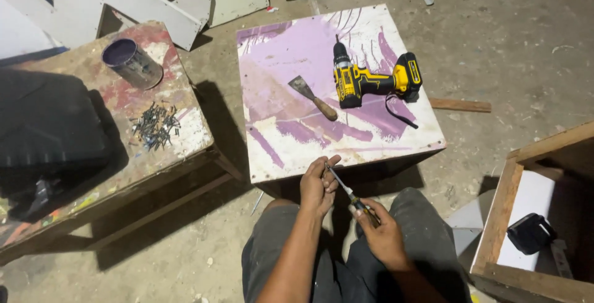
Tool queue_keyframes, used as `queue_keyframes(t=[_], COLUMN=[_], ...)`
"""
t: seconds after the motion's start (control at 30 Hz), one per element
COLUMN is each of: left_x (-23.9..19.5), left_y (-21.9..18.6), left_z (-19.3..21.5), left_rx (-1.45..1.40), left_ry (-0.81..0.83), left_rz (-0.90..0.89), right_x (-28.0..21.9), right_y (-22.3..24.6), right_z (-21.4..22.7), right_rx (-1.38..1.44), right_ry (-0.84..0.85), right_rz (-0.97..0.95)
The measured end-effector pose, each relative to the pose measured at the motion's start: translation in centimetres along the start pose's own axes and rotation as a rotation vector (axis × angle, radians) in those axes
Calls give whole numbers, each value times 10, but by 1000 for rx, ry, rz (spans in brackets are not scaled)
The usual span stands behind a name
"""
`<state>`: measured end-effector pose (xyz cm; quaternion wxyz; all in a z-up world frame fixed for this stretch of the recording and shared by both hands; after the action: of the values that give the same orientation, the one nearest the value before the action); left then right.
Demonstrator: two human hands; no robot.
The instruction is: A person is preparing and drilling a wooden board using a putty knife, a power drill, and a screwdriver.
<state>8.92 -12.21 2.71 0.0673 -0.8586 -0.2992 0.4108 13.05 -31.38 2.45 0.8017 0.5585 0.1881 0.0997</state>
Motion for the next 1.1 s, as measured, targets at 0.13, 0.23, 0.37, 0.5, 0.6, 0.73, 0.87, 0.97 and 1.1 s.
queue_keyframes(t=[0.13,0.23,0.37,0.5,0.6,0.73,0.87,0.97,1.1], left_x=[3,3,-4,12,14,11,17,18,23], left_y=[4,7,21,59,85,95,97,92,88], left_z=[4,4,-1,2,-3,-11,-13,-13,-13], left_rx=[-16,-67,86,186,235,229,92,11,-95], left_ry=[32,57,5,-32,-40,-80,-116,-159,-168], left_rz=[2,14,-16,4,9,42,53,89,189], right_x=[0,2,1,-6,0,9,12,18,17], right_y=[3,1,-20,-7,-3,-9,31,63,124], right_z=[2,6,19,51,70,78,80,76,70], right_rx=[54,20,68,-312,-460,-483,-702,-778,-859], right_ry=[-26,-24,-49,-170,-195,-166,-115,-41,73], right_rz=[32,-63,-42,218,135,181,226,244,206])
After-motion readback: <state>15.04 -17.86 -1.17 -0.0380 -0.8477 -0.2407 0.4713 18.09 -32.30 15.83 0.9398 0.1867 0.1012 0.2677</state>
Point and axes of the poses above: each hand's wrist, its own x-axis towards the middle knuckle, its own z-axis out of the back of the hand, y = z × x, the point moved 3 cm from there along x, towards the middle knuckle, and after that the axes turned 14 degrees about -y, right-handed, at the moved point
